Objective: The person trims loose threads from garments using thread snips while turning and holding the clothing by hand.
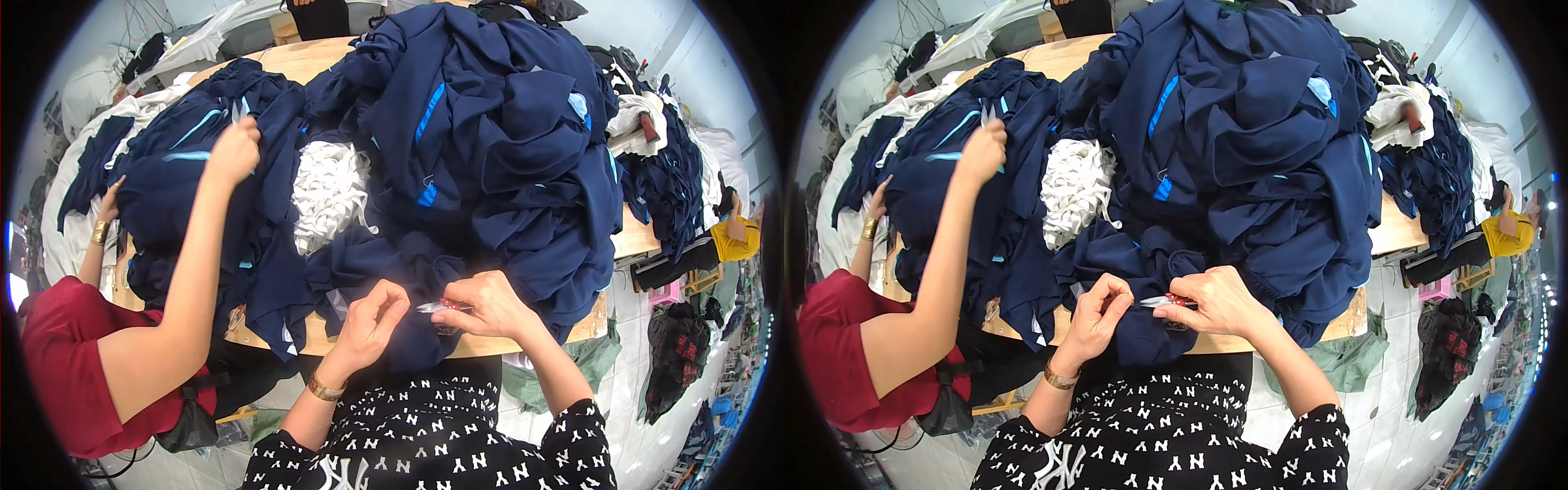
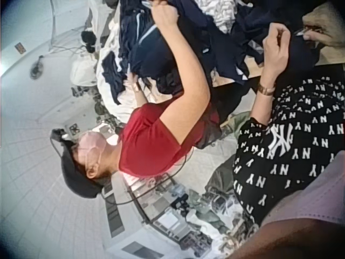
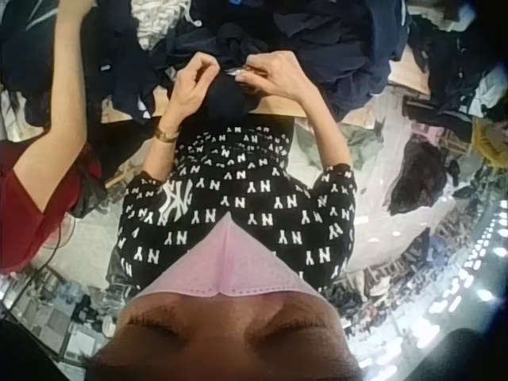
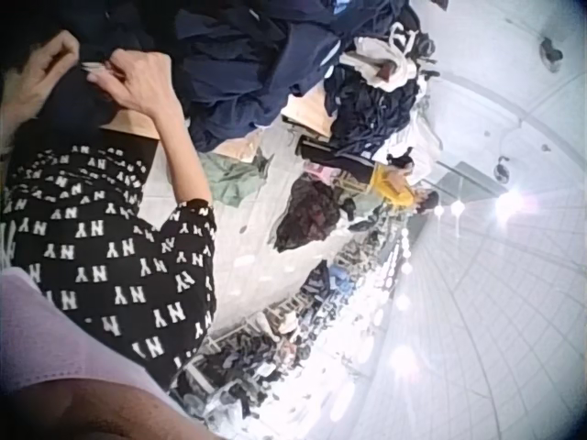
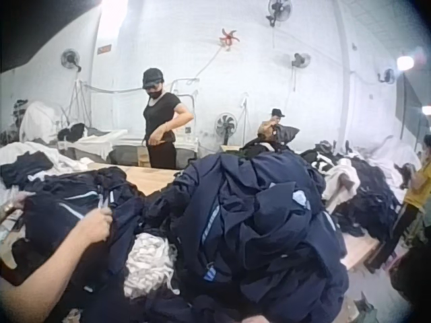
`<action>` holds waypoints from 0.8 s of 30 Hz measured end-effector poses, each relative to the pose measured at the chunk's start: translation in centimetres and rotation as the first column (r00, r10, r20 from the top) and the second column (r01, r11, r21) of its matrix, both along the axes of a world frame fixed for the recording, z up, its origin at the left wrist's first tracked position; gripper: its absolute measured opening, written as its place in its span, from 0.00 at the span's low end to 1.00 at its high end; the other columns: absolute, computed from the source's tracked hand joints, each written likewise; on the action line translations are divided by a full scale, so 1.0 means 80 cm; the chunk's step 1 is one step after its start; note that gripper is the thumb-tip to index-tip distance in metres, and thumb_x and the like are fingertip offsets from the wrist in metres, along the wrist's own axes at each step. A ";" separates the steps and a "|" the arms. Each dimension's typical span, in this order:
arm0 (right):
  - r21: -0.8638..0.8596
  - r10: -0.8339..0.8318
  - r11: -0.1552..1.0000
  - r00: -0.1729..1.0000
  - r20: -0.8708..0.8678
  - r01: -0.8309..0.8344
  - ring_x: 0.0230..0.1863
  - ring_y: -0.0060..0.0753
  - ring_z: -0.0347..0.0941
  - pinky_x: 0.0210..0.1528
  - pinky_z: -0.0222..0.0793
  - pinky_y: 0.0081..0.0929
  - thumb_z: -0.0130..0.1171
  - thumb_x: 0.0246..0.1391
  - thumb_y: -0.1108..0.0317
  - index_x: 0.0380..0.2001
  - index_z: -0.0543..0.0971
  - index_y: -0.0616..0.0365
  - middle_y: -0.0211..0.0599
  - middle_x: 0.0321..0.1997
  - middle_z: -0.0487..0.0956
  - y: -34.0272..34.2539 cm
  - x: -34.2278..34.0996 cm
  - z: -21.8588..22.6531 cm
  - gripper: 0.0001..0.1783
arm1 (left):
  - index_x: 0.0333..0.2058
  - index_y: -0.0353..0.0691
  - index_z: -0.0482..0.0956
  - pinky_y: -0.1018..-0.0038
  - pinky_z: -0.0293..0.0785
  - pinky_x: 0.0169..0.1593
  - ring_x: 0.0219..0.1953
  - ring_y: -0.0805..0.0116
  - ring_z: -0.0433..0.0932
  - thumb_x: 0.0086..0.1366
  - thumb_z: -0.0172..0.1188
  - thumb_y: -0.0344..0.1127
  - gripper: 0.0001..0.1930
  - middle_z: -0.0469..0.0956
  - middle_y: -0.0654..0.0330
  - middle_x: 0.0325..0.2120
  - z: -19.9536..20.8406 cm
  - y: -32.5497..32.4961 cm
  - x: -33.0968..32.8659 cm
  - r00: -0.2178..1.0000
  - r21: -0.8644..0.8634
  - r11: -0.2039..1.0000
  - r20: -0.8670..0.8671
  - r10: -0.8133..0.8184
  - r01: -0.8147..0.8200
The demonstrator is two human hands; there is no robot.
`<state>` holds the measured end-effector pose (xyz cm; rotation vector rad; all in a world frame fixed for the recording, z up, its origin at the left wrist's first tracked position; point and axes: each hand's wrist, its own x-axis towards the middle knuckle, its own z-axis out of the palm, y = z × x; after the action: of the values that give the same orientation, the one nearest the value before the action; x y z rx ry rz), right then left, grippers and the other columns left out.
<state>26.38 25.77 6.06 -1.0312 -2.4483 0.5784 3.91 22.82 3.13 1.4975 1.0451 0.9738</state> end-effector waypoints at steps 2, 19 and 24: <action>-0.117 -0.067 0.992 0.993 -0.094 0.055 0.16 0.42 0.67 0.20 0.61 0.30 0.63 0.47 0.50 0.20 0.72 0.58 0.37 0.14 0.70 0.002 -0.003 0.001 0.21 | 0.35 0.36 0.71 0.80 0.67 0.31 0.26 0.79 0.70 0.66 0.52 0.31 0.05 0.73 0.63 0.23 -0.003 0.001 -0.002 0.999 0.037 0.999 -0.019 0.033 -0.032; 0.137 -0.143 0.975 0.967 -0.209 0.174 0.19 0.34 0.74 0.24 0.67 0.26 0.64 0.30 0.75 0.32 0.80 0.50 0.31 0.18 0.77 -0.016 -0.023 -0.011 0.18 | 0.41 0.36 0.74 0.75 0.71 0.35 0.30 0.70 0.78 0.63 0.58 0.36 0.11 0.79 0.53 0.29 0.010 0.005 0.005 0.974 -0.004 0.999 -0.223 -0.041 0.041; 0.111 -0.249 0.952 0.934 -0.256 0.285 0.18 0.36 0.75 0.23 0.68 0.26 0.66 0.34 0.73 0.32 0.82 0.50 0.34 0.19 0.78 -0.017 -0.022 -0.016 0.15 | 0.40 0.35 0.73 0.73 0.72 0.36 0.32 0.61 0.80 0.62 0.59 0.35 0.11 0.79 0.52 0.31 0.011 0.006 0.016 0.982 0.085 0.996 -0.186 -0.016 0.032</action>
<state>24.62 24.41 4.74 -1.1382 -2.0627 0.3998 5.17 23.33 4.04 1.6953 1.1252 0.8853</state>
